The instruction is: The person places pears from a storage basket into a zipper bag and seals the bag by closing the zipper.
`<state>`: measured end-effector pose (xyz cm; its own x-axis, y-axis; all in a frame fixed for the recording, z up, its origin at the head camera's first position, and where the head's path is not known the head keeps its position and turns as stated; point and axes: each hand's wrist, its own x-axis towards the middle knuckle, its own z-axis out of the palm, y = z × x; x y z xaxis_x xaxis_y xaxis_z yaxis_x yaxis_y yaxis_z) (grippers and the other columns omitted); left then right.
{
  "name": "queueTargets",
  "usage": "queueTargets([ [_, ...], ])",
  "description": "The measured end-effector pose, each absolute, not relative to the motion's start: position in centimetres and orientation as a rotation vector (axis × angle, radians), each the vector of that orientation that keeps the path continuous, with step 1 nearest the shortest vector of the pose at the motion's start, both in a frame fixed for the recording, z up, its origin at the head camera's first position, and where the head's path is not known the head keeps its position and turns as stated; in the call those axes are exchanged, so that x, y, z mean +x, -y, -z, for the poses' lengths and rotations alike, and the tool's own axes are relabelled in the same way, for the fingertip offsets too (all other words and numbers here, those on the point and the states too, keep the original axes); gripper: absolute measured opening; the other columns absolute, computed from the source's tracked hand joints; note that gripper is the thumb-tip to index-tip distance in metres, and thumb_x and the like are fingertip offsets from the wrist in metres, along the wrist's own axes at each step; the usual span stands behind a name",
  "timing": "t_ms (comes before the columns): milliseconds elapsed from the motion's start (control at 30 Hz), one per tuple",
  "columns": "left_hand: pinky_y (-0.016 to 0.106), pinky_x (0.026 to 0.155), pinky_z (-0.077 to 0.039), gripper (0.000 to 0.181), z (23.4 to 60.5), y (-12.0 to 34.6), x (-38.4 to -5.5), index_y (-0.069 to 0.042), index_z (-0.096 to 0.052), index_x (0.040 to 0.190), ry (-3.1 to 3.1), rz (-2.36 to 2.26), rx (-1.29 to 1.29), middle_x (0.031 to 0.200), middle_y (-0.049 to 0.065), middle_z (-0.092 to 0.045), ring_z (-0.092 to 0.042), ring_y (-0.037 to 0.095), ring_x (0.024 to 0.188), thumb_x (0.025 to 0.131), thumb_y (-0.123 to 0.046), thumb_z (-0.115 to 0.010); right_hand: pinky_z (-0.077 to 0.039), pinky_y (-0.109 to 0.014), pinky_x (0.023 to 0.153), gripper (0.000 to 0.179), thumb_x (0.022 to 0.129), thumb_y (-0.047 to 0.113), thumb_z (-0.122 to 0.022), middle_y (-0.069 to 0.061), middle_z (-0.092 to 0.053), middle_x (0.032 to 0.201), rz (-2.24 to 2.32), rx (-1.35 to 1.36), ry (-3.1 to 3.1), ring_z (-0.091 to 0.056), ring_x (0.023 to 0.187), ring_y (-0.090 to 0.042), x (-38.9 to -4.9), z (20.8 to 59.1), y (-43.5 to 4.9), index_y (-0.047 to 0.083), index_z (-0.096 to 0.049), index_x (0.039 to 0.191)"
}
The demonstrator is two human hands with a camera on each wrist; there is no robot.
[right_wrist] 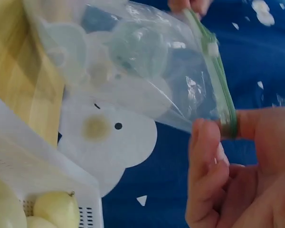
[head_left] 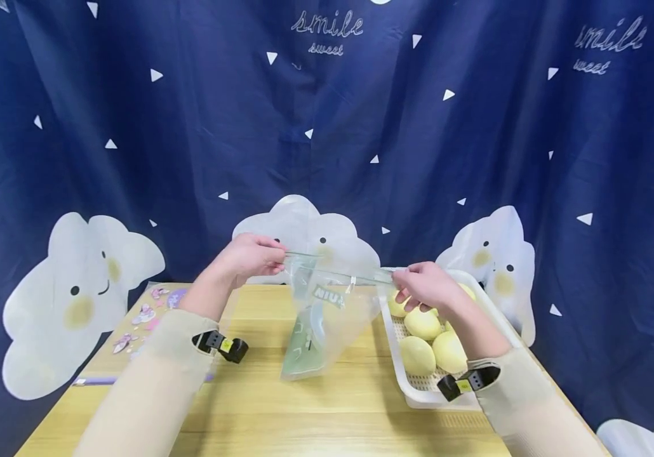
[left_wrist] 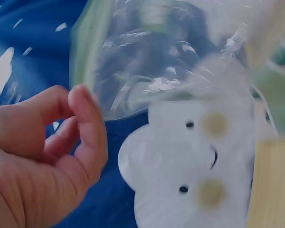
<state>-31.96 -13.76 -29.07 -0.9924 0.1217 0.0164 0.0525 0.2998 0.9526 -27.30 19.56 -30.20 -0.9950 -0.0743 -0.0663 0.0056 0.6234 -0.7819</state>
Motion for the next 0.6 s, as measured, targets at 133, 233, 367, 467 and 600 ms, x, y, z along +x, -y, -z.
queueTargets([
  [133, 0.023, 0.071, -0.067, 0.03, 28.8, 14.7, -31.8, 0.01, -0.067, 0.127, -2.488, -1.783, 0.104, 0.082, 0.004, -0.074, -0.075, 0.008, 0.068, 0.102, -0.006, -0.063, -0.047, -0.025, 0.055, 0.022, 0.102, 0.023, -0.057, -0.003, -0.075, 0.085, 1.362, -0.138, -2.621, -0.069, 0.063, -0.013, -27.4, 30.9, -19.7, 0.005, -0.067, 0.11],
  [233, 0.029, 0.071, -0.068, 0.033, 29.0, 14.8, -31.7, 0.01, -0.066, 0.133, -2.439, -1.773, 0.13, 0.078, 0.007, -0.078, -0.078, 0.011, 0.066, 0.106, -0.007, -0.062, -0.048, -0.026, 0.056, 0.021, 0.104, 0.023, -0.062, -0.006, -0.076, 0.086, 1.425, -0.177, -2.575, -0.068, 0.062, -0.013, -27.3, 31.7, -19.2, 0.005, -0.07, 0.11],
  [367, 0.029, 0.072, -0.068, 0.036, 29.6, 14.7, -31.8, 0.014, -0.063, 0.139, -2.332, -1.795, 0.228, 0.081, 0.008, -0.08, -0.079, 0.011, 0.069, 0.11, -0.005, -0.06, -0.048, -0.026, 0.056, 0.022, 0.105, 0.023, -0.063, -0.01, -0.079, 0.088, 1.451, -0.185, -2.584, -0.067, 0.061, -0.012, -27.3, 32.7, -18.7, 0.004, -0.075, 0.107],
  [467, 0.028, 0.073, -0.068, 0.036, 30.1, 14.4, -31.9, 0.015, -0.062, 0.139, -2.317, -1.784, 0.279, 0.088, 0.014, -0.082, -0.08, 0.011, 0.072, 0.111, -0.006, -0.058, -0.048, -0.026, 0.056, 0.024, 0.105, 0.022, -0.062, -0.011, -0.079, 0.087, 1.462, -0.185, -2.596, -0.067, 0.061, -0.012, -27.5, 33.0, -18.4, 0.003, -0.076, 0.107],
  [600, 0.027, 0.073, -0.068, 0.035, 30.3, 14.1, -31.7, 0.014, -0.062, 0.139, -2.314, -1.765, 0.307, 0.092, 0.016, -0.083, -0.081, 0.012, 0.074, 0.112, -0.008, -0.059, -0.046, -0.025, 0.055, 0.027, 0.106, 0.023, -0.062, -0.006, -0.077, 0.082, 1.484, -0.195, -2.6, -0.068, 0.062, -0.013, -27.5, 32.9, -18.0, 0.001, -0.076, 0.11],
])
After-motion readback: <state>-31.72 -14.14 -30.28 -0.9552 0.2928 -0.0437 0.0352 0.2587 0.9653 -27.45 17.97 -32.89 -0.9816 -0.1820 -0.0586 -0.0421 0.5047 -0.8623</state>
